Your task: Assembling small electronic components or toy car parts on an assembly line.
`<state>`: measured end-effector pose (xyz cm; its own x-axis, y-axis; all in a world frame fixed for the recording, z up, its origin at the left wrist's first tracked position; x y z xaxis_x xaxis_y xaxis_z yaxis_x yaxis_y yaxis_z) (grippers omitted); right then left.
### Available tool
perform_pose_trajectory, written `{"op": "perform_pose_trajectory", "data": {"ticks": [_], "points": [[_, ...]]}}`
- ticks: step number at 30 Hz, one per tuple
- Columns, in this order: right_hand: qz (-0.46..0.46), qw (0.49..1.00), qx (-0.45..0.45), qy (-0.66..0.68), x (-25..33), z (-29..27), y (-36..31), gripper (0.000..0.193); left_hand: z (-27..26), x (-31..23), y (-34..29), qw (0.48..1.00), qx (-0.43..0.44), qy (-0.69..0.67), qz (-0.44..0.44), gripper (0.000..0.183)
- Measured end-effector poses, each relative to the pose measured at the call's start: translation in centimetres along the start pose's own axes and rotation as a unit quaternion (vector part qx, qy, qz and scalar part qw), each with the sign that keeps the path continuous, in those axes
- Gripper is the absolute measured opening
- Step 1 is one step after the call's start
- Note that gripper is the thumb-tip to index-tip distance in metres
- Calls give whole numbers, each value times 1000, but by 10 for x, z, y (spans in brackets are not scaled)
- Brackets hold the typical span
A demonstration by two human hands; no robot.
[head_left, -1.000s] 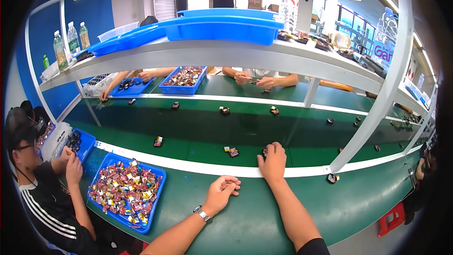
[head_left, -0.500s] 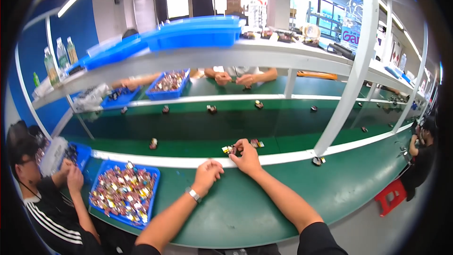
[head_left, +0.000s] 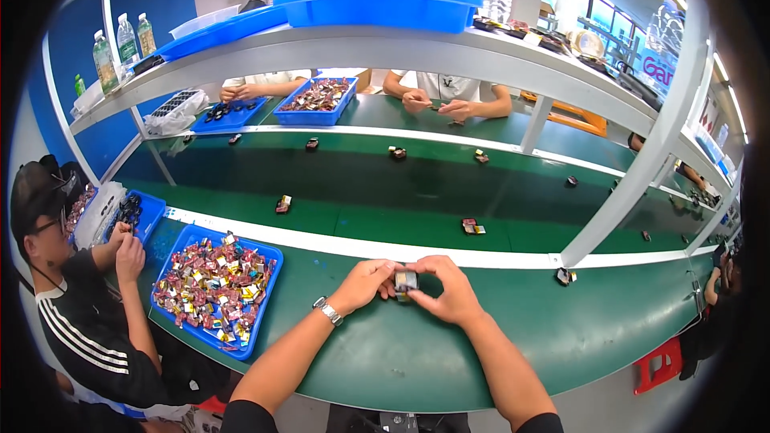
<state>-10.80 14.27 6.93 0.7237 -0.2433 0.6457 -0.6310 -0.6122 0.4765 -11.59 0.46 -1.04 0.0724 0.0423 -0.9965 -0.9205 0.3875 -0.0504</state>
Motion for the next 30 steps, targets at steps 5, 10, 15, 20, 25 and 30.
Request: {"op": "perform_pose_trajectory", "data": {"ticks": [5,10,15,20,25,30], "points": [[5,999,41,-19,8,2,5,48,18,2,-7,992,121,-21,-39,35],[22,997,72,21,2,7,7,49,11,7,0,991,117,-54,-24,30],[-22,995,83,-42,12,9,7,44,15,2,-1,993,107,-23,-37,34],[-102,989,51,-95,28,4,5,24,15,3,-4,991,57,-115,-31,36],[-67,992,37,-103,21,1,0,18,27,10,-8,983,17,-173,-54,29],[-59,992,57,-96,20,12,2,16,32,13,-14,984,46,-172,-22,29]]}}
Point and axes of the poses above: each hand's wrist, its own y-axis towards the middle knuckle, its own z-axis out of the palm, x = y × z, the point moved 10 cm from there along y, towards the middle knuckle, and after that the axes turned 7 degrees about x, right-handed, at the moved point
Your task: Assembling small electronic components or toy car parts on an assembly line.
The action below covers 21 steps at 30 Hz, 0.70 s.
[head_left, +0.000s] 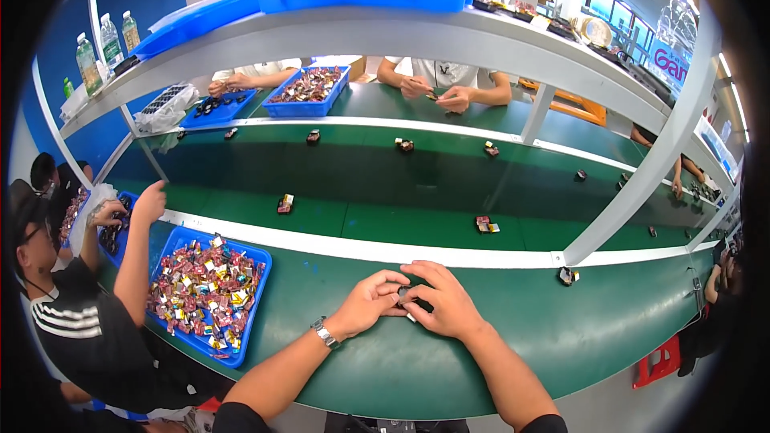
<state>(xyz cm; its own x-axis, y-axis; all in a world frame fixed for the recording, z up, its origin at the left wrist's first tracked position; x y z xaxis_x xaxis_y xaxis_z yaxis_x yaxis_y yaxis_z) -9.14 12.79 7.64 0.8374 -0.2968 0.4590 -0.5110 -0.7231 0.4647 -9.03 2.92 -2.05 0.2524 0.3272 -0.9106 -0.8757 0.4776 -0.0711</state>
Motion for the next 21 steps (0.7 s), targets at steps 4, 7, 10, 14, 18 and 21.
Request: {"op": "perform_pose_trajectory", "data": {"ticks": [4,7,10,14,18,21], "points": [[-5,1000,-10,-5,0,5,3,14,-3,-5,1,999,4,34,0,38],[14,999,-40,-14,-1,-4,0,15,3,-6,5,999,46,-5,2,39],[38,998,-51,3,-6,0,-1,12,4,-8,1,996,72,35,35,42],[63,996,-51,35,-10,3,-3,10,3,-8,1,999,50,-8,20,45],[81,994,-56,55,-11,1,-6,9,6,-12,1,997,57,29,40,43],[107,989,-59,83,-17,1,-10,9,6,-10,3,999,38,20,23,39]]}}
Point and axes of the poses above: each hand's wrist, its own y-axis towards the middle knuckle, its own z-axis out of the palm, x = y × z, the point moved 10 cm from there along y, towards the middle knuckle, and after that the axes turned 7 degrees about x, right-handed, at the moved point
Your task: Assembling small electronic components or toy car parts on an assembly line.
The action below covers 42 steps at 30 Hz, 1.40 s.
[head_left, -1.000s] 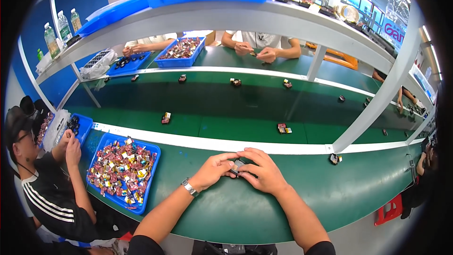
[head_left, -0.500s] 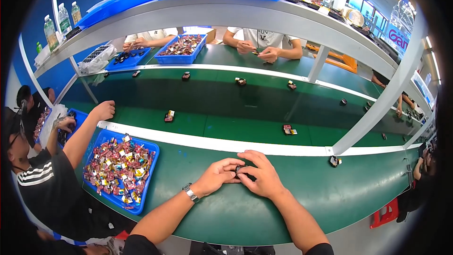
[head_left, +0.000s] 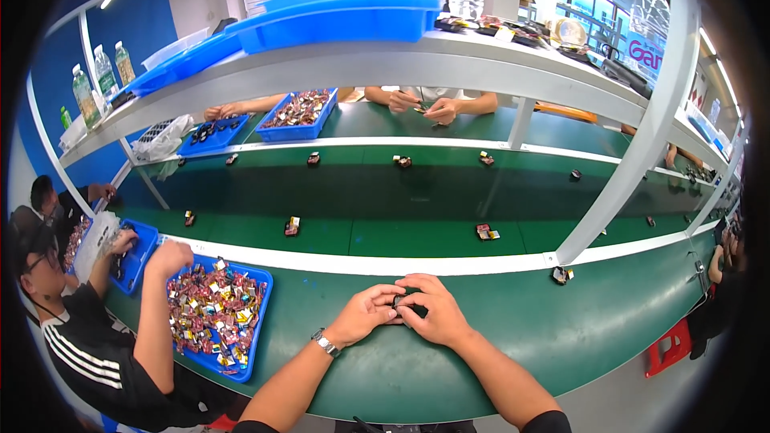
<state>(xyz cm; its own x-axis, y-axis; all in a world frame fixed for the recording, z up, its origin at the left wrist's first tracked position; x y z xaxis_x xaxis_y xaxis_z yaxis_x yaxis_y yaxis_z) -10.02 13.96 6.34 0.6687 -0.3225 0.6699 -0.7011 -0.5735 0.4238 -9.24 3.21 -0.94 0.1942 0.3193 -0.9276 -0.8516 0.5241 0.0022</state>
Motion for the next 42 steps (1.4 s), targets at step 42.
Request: {"op": "perform_pose_trajectory", "data": {"ticks": [42], "points": [[-67,989,-80,-103,32,2,-7,24,-16,11,-5,998,-64,-25,10,22]]}}
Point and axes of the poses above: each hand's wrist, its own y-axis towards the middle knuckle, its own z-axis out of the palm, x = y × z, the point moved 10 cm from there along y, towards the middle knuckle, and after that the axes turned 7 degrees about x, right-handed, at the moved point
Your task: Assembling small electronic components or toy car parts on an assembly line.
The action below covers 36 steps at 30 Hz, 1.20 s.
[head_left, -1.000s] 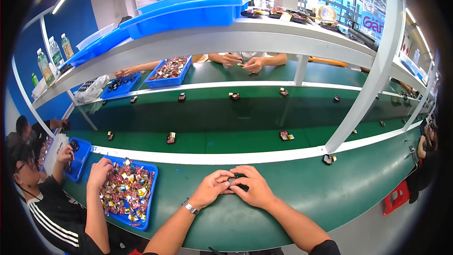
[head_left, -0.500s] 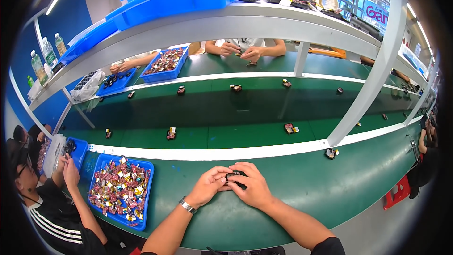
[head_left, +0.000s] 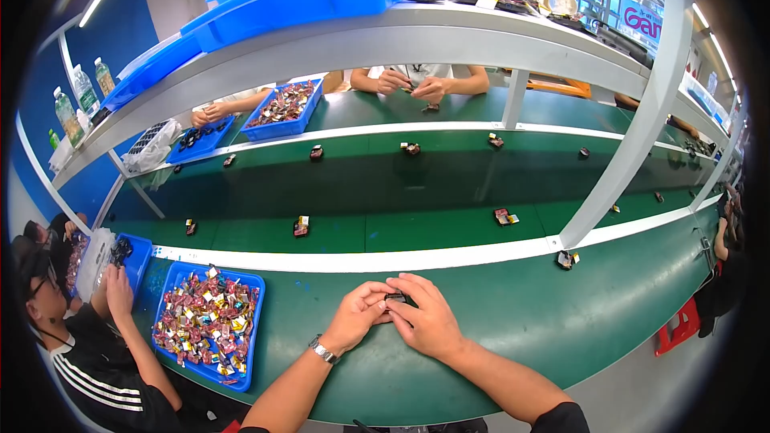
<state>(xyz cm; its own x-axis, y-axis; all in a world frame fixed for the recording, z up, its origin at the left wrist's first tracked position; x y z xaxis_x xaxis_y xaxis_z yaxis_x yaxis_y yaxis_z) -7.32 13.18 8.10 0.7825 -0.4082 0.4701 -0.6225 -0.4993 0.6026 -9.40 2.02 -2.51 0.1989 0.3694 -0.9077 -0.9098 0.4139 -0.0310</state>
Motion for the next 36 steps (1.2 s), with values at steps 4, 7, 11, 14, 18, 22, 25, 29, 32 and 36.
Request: {"op": "perform_pose_trajectory", "data": {"ticks": [4,7,11,14,18,22,25,29,32,36], "points": [[22,1000,-10,15,-9,0,-1,24,-2,0,2,1000,-15,0,-7,21],[41,998,-26,37,-18,-1,-5,22,1,-2,1,1000,-8,-9,-7,22],[54,997,-24,52,-20,0,-5,20,2,-4,1,1000,-5,1,-2,23],[62,995,-18,81,-23,4,-6,20,1,-1,1,1000,-13,9,-3,23],[52,994,-4,100,-16,4,0,18,-3,-4,-1,1000,-23,20,8,23],[44,997,-24,55,-16,-2,-3,17,3,-6,1,1000,-2,-7,15,22],[42,998,-32,47,-17,-3,-4,18,3,-5,1,1000,-2,-8,14,23],[42,997,-35,48,-20,-2,-5,19,0,-2,2,1000,-5,-7,12,23],[58,995,-24,79,-22,3,-6,17,-1,-1,0,1000,-6,2,14,24],[50,994,-7,96,-21,4,-2,19,-6,-3,-1,999,-23,4,36,26]]}}
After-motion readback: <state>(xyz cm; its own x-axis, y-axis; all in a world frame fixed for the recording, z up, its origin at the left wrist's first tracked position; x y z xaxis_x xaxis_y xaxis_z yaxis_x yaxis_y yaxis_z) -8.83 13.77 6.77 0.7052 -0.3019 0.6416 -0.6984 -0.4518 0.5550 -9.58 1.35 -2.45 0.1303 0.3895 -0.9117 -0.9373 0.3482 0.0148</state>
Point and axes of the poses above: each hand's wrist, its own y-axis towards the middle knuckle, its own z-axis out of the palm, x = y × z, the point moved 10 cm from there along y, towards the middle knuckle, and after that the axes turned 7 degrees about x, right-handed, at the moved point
